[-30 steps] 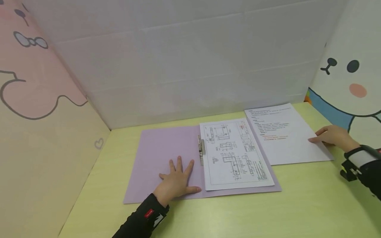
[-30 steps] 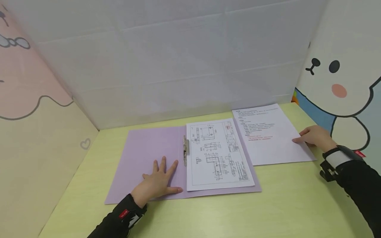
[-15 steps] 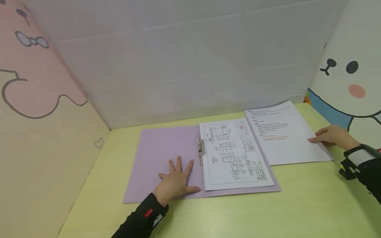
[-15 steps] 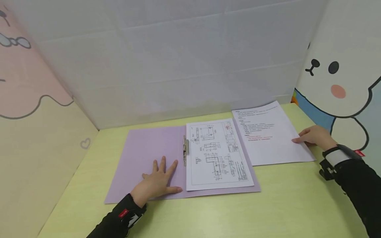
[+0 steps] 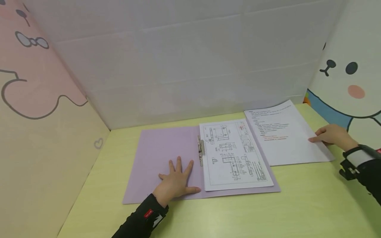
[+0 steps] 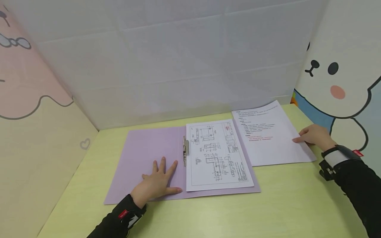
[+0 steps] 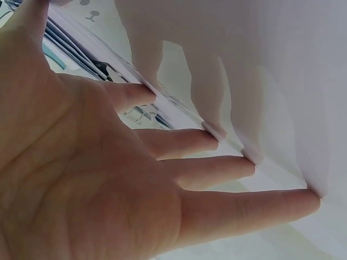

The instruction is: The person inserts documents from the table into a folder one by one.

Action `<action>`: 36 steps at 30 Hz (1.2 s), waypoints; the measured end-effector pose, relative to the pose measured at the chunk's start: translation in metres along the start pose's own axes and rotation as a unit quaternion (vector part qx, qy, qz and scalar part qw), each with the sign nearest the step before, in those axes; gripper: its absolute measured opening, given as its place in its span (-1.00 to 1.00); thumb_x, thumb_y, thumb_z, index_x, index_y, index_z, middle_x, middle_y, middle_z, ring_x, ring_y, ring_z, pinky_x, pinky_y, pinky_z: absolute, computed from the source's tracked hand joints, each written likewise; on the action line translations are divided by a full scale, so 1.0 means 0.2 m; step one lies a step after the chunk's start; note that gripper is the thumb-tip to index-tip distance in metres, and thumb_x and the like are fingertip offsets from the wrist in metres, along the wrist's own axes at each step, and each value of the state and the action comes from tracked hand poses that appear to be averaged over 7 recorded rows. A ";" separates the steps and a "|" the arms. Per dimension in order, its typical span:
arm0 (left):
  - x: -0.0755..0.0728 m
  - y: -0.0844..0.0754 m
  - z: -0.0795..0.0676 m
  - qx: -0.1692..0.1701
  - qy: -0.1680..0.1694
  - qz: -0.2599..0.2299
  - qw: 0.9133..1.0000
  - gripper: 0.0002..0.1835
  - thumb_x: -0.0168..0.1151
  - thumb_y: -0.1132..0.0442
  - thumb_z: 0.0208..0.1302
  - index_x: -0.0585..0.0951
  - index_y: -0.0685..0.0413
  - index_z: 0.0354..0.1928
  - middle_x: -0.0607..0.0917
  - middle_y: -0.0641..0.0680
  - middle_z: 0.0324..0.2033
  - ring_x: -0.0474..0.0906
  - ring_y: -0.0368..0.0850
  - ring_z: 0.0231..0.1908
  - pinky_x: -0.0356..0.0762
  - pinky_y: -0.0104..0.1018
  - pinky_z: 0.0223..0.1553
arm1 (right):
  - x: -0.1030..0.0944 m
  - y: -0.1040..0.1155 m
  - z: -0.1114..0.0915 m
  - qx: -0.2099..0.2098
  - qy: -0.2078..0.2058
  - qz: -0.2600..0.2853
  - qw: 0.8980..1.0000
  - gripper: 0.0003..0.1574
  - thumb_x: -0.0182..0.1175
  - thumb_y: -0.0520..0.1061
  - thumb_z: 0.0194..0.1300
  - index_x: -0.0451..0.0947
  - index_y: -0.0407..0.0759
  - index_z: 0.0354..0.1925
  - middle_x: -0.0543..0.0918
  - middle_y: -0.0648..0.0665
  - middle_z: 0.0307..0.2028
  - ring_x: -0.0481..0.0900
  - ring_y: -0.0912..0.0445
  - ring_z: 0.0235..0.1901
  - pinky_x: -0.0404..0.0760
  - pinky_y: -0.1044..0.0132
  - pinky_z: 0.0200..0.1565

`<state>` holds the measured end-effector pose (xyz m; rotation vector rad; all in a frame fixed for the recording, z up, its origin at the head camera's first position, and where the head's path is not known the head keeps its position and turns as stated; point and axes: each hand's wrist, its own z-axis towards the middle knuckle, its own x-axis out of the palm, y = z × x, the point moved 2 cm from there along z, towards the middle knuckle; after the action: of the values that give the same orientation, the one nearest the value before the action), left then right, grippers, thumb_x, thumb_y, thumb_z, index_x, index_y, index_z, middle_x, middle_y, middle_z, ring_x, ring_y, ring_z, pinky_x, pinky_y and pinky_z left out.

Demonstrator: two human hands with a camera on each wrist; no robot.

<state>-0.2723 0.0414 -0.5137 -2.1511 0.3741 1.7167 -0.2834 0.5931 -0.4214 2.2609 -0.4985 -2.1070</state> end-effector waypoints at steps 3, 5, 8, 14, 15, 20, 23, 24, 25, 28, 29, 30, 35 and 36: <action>0.00 0.00 0.00 0.001 0.000 -0.001 1.000 0.13 -0.02 -0.57 -0.16 -0.01 -0.22 0.46 -0.10 0.40 0.40 -0.19 0.52 0.28 0.16 0.62 -0.18 | 0.00 0.00 -0.01 -0.002 -0.004 0.003 1.000 -0.19 0.33 0.20 -0.05 0.45 -0.57 -0.26 0.51 -0.28 -0.50 0.41 -0.05 -0.49 0.42 0.16 -0.46; 0.00 0.00 0.00 0.003 -0.001 -0.001 1.000 0.13 -0.02 -0.57 -0.15 -0.01 -0.21 0.46 -0.10 0.40 0.40 -0.19 0.52 0.28 0.16 0.62 -0.18 | -0.01 0.01 -0.01 -0.006 -0.007 0.002 1.000 -0.22 0.33 0.17 -0.03 0.45 -0.57 -0.26 0.51 -0.27 -0.51 0.41 -0.04 -0.50 0.42 0.16 -0.47; -0.01 0.00 0.00 0.005 -0.004 -0.001 1.000 0.13 -0.02 -0.57 -0.15 -0.01 -0.21 0.46 -0.09 0.40 0.40 -0.18 0.52 0.28 0.18 0.62 -0.19 | -0.01 0.02 -0.02 -0.006 -0.017 -0.010 1.000 -0.17 0.32 0.16 -0.01 0.43 -0.62 -0.19 0.53 -0.43 -0.44 0.43 -0.10 -0.46 0.49 0.07 -0.42; -0.01 0.01 0.00 0.008 -0.010 0.000 1.000 0.13 -0.04 -0.58 -0.16 -0.01 -0.21 0.46 -0.08 0.41 0.39 -0.17 0.53 0.27 0.19 0.61 -0.20 | -0.02 0.02 -0.03 -0.006 -0.019 -0.025 0.999 -0.11 0.31 0.09 0.04 0.34 -0.71 -0.05 0.48 -0.65 -0.18 0.49 -0.19 -0.39 0.54 -0.08 -0.33; -0.01 0.01 0.00 0.009 -0.011 0.000 1.000 0.13 -0.04 -0.58 -0.16 -0.01 -0.21 0.46 -0.08 0.42 0.39 -0.17 0.53 0.27 0.19 0.61 -0.21 | -0.02 0.02 -0.03 -0.006 -0.017 -0.025 1.000 -0.12 0.30 0.07 0.05 0.33 -0.72 -0.04 0.47 -0.66 -0.17 0.50 -0.20 -0.39 0.54 -0.08 -0.33; 0.00 0.01 0.00 0.010 -0.010 0.003 1.000 0.14 -0.06 -0.60 -0.17 -0.02 -0.22 0.46 -0.09 0.41 0.39 -0.17 0.53 0.27 0.20 0.61 -0.21 | -0.04 0.04 -0.06 -0.009 -0.017 -0.038 0.999 -0.17 0.27 0.05 0.09 0.36 -0.70 -0.04 0.46 -0.67 -0.12 0.47 -0.35 -0.28 0.52 -0.16 -0.26; 0.00 0.01 0.01 0.009 -0.010 0.005 1.000 0.14 -0.07 -0.60 -0.17 -0.02 -0.22 0.46 -0.09 0.41 0.39 -0.17 0.53 0.27 0.20 0.61 -0.21 | -0.04 0.04 -0.07 -0.013 -0.027 -0.041 0.999 -0.22 0.25 0.05 0.10 0.39 -0.66 -0.04 0.46 -0.66 -0.09 0.41 -0.44 -0.19 0.47 -0.23 -0.18; 0.00 0.01 0.01 0.009 -0.010 0.005 1.000 0.14 -0.07 -0.60 -0.17 -0.02 -0.22 0.46 -0.09 0.41 0.39 -0.17 0.53 0.27 0.20 0.61 -0.21 | -0.05 0.05 -0.07 -0.012 -0.032 -0.040 0.999 -0.23 0.25 0.05 0.11 0.41 -0.65 -0.05 0.46 -0.66 -0.08 0.39 -0.45 -0.17 0.45 -0.25 -0.17; 0.00 0.01 0.01 0.008 -0.010 0.005 1.000 0.14 -0.06 -0.60 -0.17 -0.02 -0.22 0.46 -0.09 0.41 0.39 -0.17 0.53 0.27 0.20 0.61 -0.21 | -0.05 0.05 -0.08 -0.012 -0.036 -0.040 0.998 -0.25 0.25 0.05 0.11 0.42 -0.64 -0.06 0.46 -0.65 -0.08 0.37 -0.46 -0.16 0.43 -0.26 -0.15; 0.00 0.01 0.00 0.008 -0.011 0.005 1.000 0.14 -0.06 -0.60 -0.17 -0.01 -0.22 0.46 -0.09 0.41 0.39 -0.17 0.53 0.27 0.20 0.61 -0.21 | -0.04 0.04 -0.08 -0.010 -0.052 -0.037 0.998 -0.30 0.25 0.02 0.11 0.45 -0.62 -0.08 0.46 -0.65 -0.08 0.36 -0.47 -0.15 0.42 -0.27 -0.15; 0.00 0.01 0.00 0.008 -0.011 0.004 1.000 0.14 -0.06 -0.60 -0.17 -0.01 -0.22 0.46 -0.09 0.41 0.39 -0.17 0.53 0.27 0.20 0.61 -0.21 | -0.04 0.04 -0.08 -0.010 -0.057 -0.036 0.998 -0.31 0.25 0.01 0.12 0.46 -0.61 -0.08 0.46 -0.65 -0.08 0.36 -0.47 -0.15 0.42 -0.26 -0.16; 0.00 0.01 0.00 0.008 -0.011 0.004 1.000 0.14 -0.06 -0.60 -0.17 -0.01 -0.22 0.46 -0.09 0.41 0.39 -0.17 0.53 0.27 0.20 0.61 -0.20 | -0.04 0.04 -0.09 -0.010 -0.065 -0.036 0.997 -0.33 0.24 0.01 0.12 0.46 -0.60 -0.08 0.46 -0.65 -0.08 0.36 -0.47 -0.15 0.42 -0.26 -0.16; 0.00 0.01 0.00 0.009 -0.011 0.003 1.000 0.14 -0.05 -0.59 -0.17 -0.01 -0.21 0.46 -0.08 0.41 0.39 -0.17 0.53 0.27 0.20 0.61 -0.20 | -0.02 0.04 -0.12 -0.027 -0.112 -0.012 0.993 -0.36 0.23 -0.01 0.15 0.47 -0.61 -0.09 0.48 -0.64 -0.11 0.37 -0.48 -0.16 0.41 -0.28 -0.20; 0.00 0.01 0.00 0.009 -0.012 0.004 1.000 0.14 -0.04 -0.59 -0.17 0.00 -0.21 0.46 -0.08 0.41 0.39 -0.17 0.53 0.27 0.20 0.61 -0.20 | -0.01 0.05 -0.12 -0.030 -0.123 -0.007 0.992 -0.37 0.21 -0.01 0.17 0.47 -0.61 -0.10 0.49 -0.64 -0.13 0.38 -0.48 -0.16 0.40 -0.28 -0.20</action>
<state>-0.2725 0.0402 -0.5129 -2.1178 0.3899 1.7343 -0.2614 0.5795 -0.4144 1.9890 -0.4203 -2.3876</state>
